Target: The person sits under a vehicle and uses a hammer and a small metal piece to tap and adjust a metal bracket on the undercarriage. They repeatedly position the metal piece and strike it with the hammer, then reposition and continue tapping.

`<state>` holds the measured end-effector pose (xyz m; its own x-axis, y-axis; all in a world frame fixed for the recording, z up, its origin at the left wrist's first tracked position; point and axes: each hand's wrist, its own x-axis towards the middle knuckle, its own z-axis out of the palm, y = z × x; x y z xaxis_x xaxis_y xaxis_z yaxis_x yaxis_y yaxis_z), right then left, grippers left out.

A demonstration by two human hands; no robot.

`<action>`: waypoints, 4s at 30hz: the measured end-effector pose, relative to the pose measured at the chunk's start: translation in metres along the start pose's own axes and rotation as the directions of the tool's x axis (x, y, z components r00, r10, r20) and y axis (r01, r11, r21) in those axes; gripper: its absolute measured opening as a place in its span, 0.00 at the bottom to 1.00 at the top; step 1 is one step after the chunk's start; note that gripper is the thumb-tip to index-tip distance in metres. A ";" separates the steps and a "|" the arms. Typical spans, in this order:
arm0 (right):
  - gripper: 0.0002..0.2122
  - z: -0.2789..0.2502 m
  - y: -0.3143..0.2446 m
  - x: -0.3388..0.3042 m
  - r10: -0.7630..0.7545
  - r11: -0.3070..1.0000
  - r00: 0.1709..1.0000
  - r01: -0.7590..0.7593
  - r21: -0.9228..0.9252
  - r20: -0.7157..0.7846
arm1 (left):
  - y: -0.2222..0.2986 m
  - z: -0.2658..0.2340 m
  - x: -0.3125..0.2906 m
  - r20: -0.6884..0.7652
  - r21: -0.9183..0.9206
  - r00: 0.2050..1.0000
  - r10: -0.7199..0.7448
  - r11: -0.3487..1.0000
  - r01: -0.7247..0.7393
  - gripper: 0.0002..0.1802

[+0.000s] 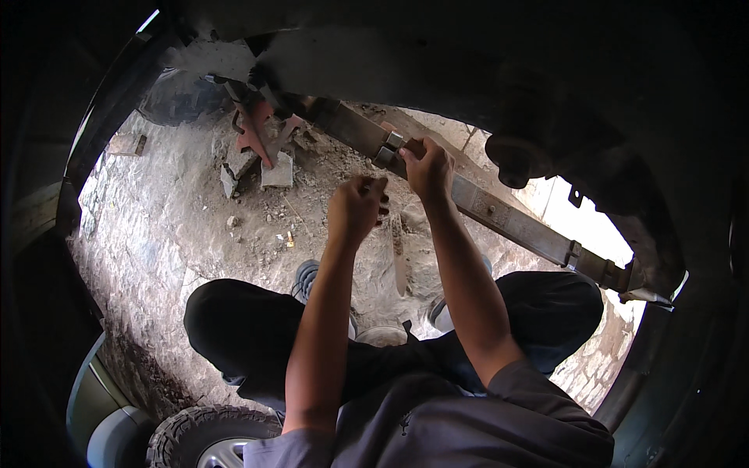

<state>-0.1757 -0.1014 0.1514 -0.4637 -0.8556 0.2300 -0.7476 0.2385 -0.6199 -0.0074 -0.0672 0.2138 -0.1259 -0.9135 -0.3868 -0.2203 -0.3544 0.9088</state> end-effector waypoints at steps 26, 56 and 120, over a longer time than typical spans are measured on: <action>0.13 -0.012 -0.019 -0.010 0.070 0.994 0.993 -0.078 0.075 0.097 | -0.035 0.003 0.095 -0.072 -0.021 0.990 -0.120 0.993 0.119 0.32; 0.11 -0.011 -0.020 -0.004 0.010 0.995 0.998 -0.016 0.100 0.061 | -0.039 0.002 0.098 -0.025 -0.005 0.985 -0.173 0.985 0.173 0.34; 0.09 -0.018 -0.015 -0.025 -0.037 0.982 0.986 0.006 0.187 0.163 | -0.034 -0.006 0.093 -0.074 0.289 0.993 -0.096 0.951 0.114 0.41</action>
<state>-0.1619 -0.0755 0.1685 -0.3523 -0.9272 0.1273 -0.6484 0.1436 -0.7477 -0.0058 -0.1413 0.1479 -0.0325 -0.8874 -0.4599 -0.5033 -0.3830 0.7746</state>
